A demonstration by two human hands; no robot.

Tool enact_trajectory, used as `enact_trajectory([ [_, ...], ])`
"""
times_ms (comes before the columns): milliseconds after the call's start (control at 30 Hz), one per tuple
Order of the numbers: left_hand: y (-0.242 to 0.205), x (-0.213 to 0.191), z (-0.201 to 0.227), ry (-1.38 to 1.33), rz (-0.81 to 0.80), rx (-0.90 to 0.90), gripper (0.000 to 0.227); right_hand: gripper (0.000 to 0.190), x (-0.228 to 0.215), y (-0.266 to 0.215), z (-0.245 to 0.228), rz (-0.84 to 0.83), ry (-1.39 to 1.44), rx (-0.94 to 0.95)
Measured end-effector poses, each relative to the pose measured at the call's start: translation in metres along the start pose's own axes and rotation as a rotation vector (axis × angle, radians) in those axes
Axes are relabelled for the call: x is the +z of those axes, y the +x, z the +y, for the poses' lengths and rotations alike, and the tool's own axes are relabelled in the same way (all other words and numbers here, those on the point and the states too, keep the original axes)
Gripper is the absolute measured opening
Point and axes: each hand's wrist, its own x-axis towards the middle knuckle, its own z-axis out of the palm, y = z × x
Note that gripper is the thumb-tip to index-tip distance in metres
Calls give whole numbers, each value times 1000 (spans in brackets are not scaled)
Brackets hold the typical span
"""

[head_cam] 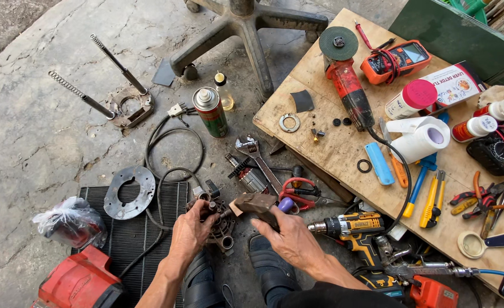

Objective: The person sits on the floor and disassembles a circular mechanical component, removing a small metal ring with pliers and placing it on the floor. They then use a screwdriver to remove a small pin from the component.

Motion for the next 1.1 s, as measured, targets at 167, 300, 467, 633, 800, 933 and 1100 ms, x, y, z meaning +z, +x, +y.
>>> enact_trajectory([
  [167,4,-4,-3,-68,-26,78,32,42,5,26,-25,-122,-155,-103],
  [300,1,-7,0,-1,-27,51,34,30,24,42,-29,-78,-150,-206],
  [467,-2,0,-10,79,-32,82,32,42,41,54,-17,-215,-421,-171],
  [633,-10,-5,-5,18,-9,72,30,29,28,35,-37,-139,-282,-184],
  [800,-17,-32,21,-362,-12,-46,21,28,31,8,23,-129,-157,-43],
  [933,-21,-37,48,-653,93,-168,39,32,37,-25,105,63,-488,92],
  [1100,-49,14,80,-508,-66,-171,37,51,49,-54,247,191,-707,442],
])
